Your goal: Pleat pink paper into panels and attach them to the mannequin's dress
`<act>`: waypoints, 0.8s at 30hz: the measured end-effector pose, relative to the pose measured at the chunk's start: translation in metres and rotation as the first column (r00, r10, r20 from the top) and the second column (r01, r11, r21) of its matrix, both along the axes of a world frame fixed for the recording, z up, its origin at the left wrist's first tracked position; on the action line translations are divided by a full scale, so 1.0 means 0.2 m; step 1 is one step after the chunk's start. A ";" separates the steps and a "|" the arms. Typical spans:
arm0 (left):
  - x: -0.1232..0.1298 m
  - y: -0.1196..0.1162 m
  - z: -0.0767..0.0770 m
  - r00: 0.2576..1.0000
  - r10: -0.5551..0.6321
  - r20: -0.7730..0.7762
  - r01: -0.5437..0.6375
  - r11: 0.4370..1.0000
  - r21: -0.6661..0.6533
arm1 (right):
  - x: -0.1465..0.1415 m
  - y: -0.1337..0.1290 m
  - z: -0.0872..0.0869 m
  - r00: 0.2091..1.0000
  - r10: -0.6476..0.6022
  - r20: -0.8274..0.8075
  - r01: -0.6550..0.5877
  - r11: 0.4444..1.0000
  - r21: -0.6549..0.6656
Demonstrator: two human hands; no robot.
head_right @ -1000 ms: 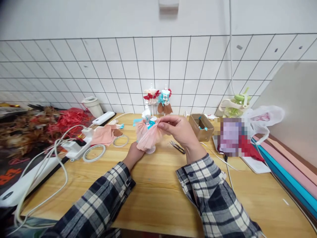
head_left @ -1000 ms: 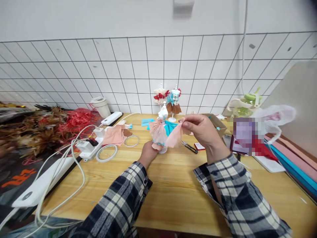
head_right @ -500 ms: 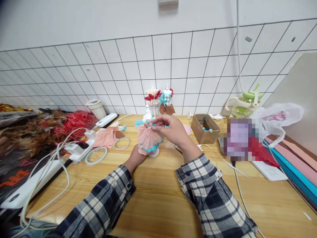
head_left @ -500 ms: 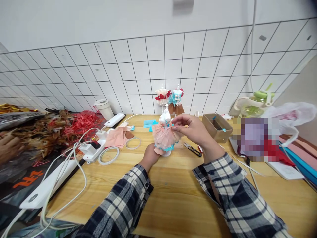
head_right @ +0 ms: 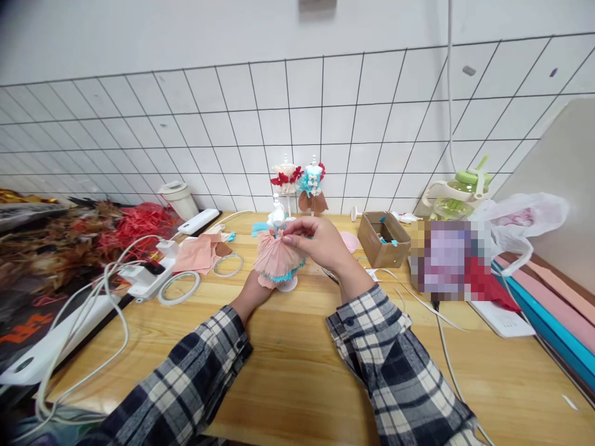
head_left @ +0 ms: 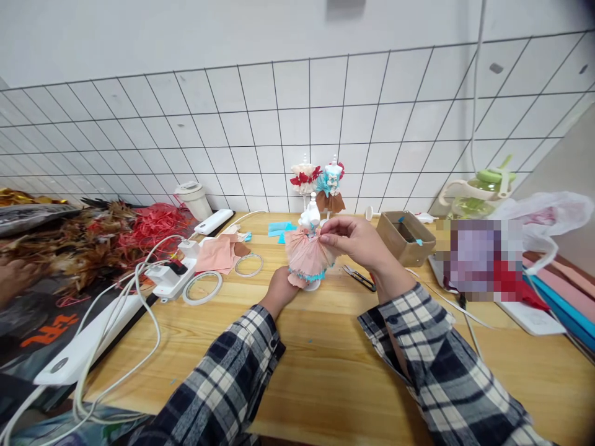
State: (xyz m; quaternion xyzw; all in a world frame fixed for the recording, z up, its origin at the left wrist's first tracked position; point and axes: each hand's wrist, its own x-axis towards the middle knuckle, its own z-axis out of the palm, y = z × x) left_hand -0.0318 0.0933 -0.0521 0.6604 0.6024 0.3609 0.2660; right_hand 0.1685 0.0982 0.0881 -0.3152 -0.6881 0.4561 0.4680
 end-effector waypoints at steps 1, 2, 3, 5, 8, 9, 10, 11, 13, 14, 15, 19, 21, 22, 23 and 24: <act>0.00 0.00 -0.01 1.000 0.000 -0.007 0.000 1.000 0.002 | -0.01 0.00 0.00 1.000 -0.023 0.008 0.023 0.999 0.028; -0.01 0.00 -0.01 1.000 -0.002 -0.011 0.002 1.000 0.005 | -0.02 0.00 -0.01 0.999 -0.046 0.020 0.045 0.997 0.057; -0.01 0.00 -0.02 1.000 -0.004 -0.014 0.004 1.000 0.007 | -0.02 0.00 -0.01 0.997 -0.066 0.031 0.064 0.995 0.082; -0.01 0.00 -0.02 0.999 -0.007 -0.032 0.007 1.000 0.009 | -0.02 0.00 -0.02 0.995 -0.089 0.050 0.083 0.990 0.110; -0.01 0.00 -0.02 0.996 -0.009 -0.087 0.011 1.000 0.017 | -0.02 0.00 -0.02 0.994 -0.093 0.053 0.088 0.991 0.099; -0.01 -0.01 -0.02 0.995 -0.009 -0.101 0.012 1.000 0.022 | -0.02 0.00 -0.03 0.994 -0.091 0.053 0.086 0.992 0.094; -0.01 -0.01 -0.01 0.994 -0.008 -0.110 0.011 1.000 0.027 | -0.02 0.00 -0.03 0.994 -0.094 0.054 0.089 0.992 0.092; -0.01 -0.02 -0.01 0.993 -0.006 -0.115 0.010 0.999 0.030 | -0.02 0.00 -0.03 0.993 -0.101 0.055 0.096 0.991 0.092; 0.00 -0.02 -0.01 0.992 -0.001 -0.127 0.006 0.999 0.037 | -0.02 0.00 -0.02 0.992 -0.118 0.056 0.112 0.989 0.095; 0.00 -0.02 -0.01 0.991 0.002 -0.135 0.004 0.999 0.040 | -0.02 0.01 -0.02 0.991 -0.125 0.054 0.120 0.988 0.097; 0.00 -0.02 -0.01 0.990 0.004 -0.143 0.002 0.999 0.044 | -0.02 0.01 -0.02 0.990 -0.131 0.049 0.126 0.987 0.096; 0.01 -0.01 -0.01 0.986 0.004 -0.170 0.006 0.998 0.061 | -0.03 0.02 -0.03 0.987 -0.158 0.018 0.156 0.983 0.093; 0.01 -0.01 -0.01 0.983 -0.001 -0.182 0.014 0.998 0.068 | -0.04 0.02 -0.03 0.986 -0.165 0.008 0.163 0.981 0.103; 0.01 -0.01 -0.01 0.982 -0.005 -0.188 0.019 0.997 0.072 | -0.04 0.02 -0.04 0.986 -0.167 0.008 0.165 0.980 0.109; 0.01 -0.01 -0.01 0.981 -0.010 -0.193 0.025 0.997 0.077 | -0.04 0.03 -0.04 0.986 -0.169 0.008 0.167 0.979 0.116; 0.01 -0.01 0.00 0.980 -0.014 -0.196 0.030 0.996 0.081 | -0.04 0.03 -0.04 0.985 -0.172 0.009 0.169 0.978 0.122</act>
